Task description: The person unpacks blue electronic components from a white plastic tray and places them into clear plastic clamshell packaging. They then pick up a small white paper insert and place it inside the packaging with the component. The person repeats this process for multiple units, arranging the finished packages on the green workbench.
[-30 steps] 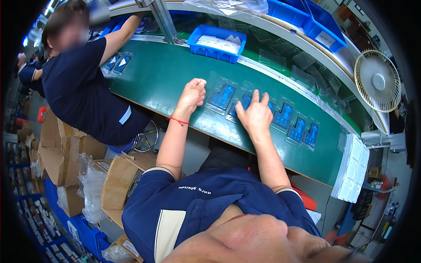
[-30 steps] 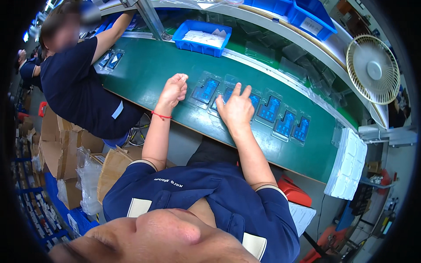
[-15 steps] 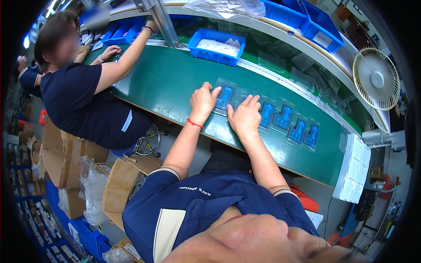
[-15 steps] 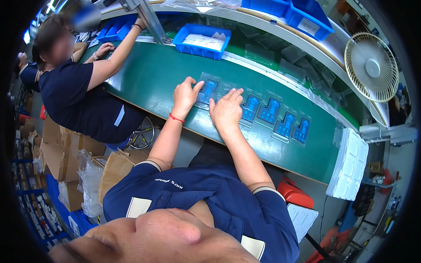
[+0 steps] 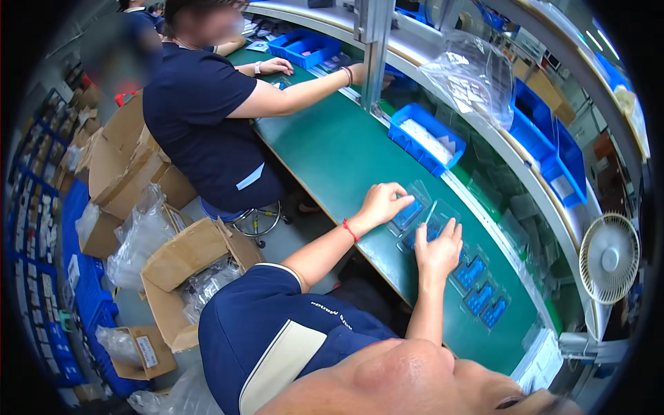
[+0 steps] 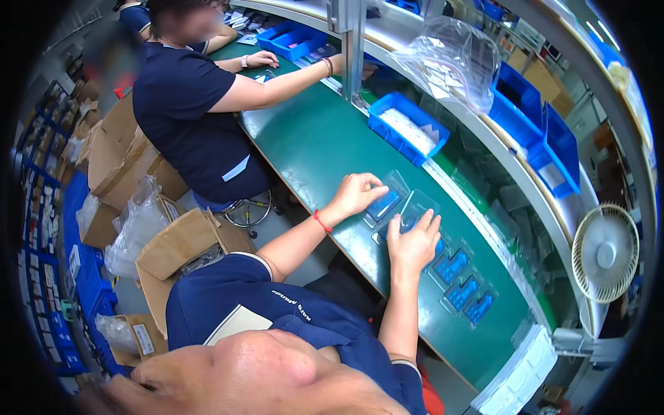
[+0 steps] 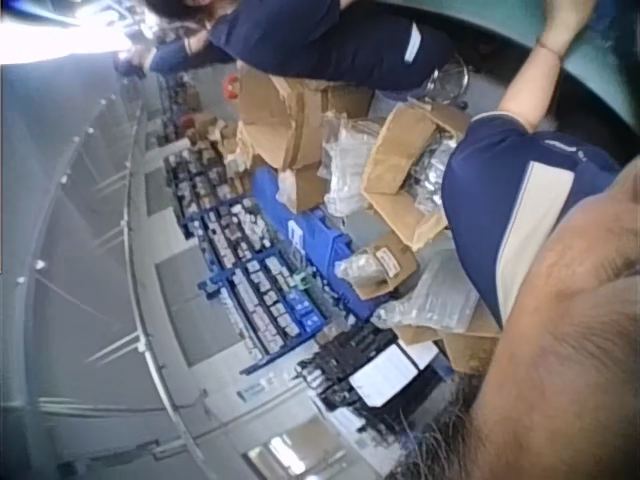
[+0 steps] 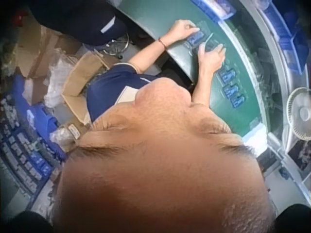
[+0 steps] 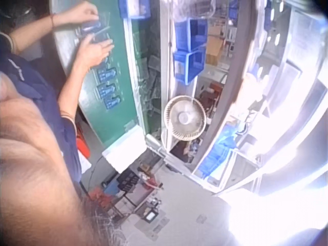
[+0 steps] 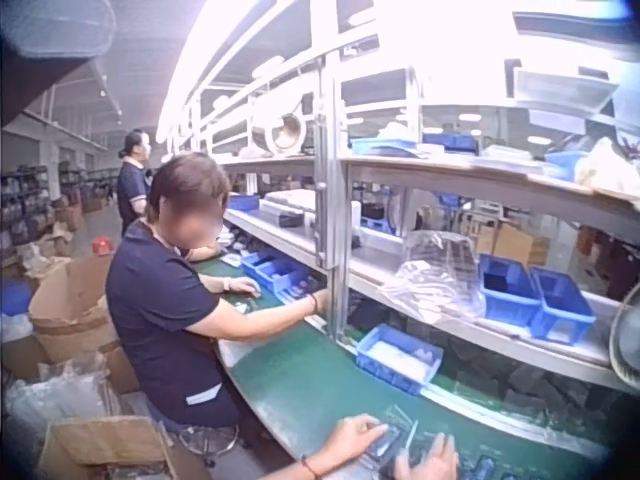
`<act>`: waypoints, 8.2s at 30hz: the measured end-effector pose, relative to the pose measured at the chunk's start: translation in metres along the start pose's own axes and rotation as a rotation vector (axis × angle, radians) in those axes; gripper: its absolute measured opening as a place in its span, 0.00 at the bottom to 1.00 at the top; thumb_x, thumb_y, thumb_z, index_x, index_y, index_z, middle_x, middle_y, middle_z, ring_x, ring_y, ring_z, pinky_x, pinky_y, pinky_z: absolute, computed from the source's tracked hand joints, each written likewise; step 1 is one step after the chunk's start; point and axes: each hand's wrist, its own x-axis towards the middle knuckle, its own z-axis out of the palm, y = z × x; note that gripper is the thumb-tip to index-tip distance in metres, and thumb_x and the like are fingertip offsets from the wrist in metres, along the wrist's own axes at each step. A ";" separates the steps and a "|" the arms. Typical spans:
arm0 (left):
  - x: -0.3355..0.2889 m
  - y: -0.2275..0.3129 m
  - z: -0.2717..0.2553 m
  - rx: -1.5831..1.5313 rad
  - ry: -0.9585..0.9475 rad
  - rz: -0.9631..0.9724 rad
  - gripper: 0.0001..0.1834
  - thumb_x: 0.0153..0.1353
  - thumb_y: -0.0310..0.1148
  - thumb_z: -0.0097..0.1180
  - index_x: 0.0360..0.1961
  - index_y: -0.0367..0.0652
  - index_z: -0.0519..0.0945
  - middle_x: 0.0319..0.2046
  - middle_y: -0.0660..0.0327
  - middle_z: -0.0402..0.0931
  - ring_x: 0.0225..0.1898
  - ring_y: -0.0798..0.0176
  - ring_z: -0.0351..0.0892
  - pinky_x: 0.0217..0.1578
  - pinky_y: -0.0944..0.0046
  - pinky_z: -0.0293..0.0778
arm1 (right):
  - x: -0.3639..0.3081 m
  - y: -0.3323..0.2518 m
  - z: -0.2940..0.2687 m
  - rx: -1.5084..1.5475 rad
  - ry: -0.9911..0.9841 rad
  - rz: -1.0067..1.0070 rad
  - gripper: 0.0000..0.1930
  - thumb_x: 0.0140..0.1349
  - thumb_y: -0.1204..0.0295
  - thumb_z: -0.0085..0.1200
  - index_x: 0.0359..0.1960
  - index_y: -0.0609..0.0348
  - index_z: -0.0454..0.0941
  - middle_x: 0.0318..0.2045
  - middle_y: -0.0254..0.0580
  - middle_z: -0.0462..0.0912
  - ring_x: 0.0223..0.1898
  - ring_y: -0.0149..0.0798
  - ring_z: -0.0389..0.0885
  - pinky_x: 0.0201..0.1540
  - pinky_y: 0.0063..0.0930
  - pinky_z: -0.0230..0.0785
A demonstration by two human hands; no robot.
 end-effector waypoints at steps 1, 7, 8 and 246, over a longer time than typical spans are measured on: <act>-0.003 0.002 0.001 -0.229 -0.048 -0.033 0.10 0.56 0.36 0.65 0.30 0.39 0.81 0.13 0.71 0.71 0.18 0.80 0.67 0.17 0.73 0.61 | 0.002 0.007 0.001 0.166 0.052 -0.036 0.35 0.53 0.57 0.58 0.58 0.70 0.68 0.58 0.65 0.67 0.52 0.57 0.74 0.53 0.43 0.70; -0.039 0.039 0.027 -0.866 -0.241 0.006 0.05 0.65 0.29 0.53 0.39 0.41 0.74 0.29 0.67 0.75 0.29 0.79 0.72 0.29 0.75 0.71 | -0.003 -0.003 0.001 0.722 0.073 -0.125 0.32 0.61 0.59 0.53 0.62 0.67 0.63 0.59 0.64 0.65 0.54 0.55 0.72 0.52 0.39 0.68; -0.044 0.037 0.036 -0.961 -0.243 0.049 0.05 0.66 0.28 0.51 0.41 0.41 0.73 0.32 0.66 0.75 0.32 0.78 0.72 0.32 0.73 0.73 | -0.007 -0.006 0.007 0.762 0.111 -0.154 0.33 0.62 0.57 0.51 0.63 0.67 0.61 0.60 0.65 0.64 0.54 0.57 0.71 0.52 0.39 0.68; 0.033 -0.007 -0.020 -0.386 -0.313 -0.412 0.19 0.67 0.30 0.49 0.58 0.39 0.73 0.25 0.69 0.71 0.20 0.79 0.62 0.18 0.77 0.58 | 0.072 0.066 -0.018 0.046 -0.459 -0.861 0.23 0.62 0.75 0.41 0.55 0.30 0.73 0.68 0.49 0.55 0.69 0.58 0.52 0.67 0.51 0.53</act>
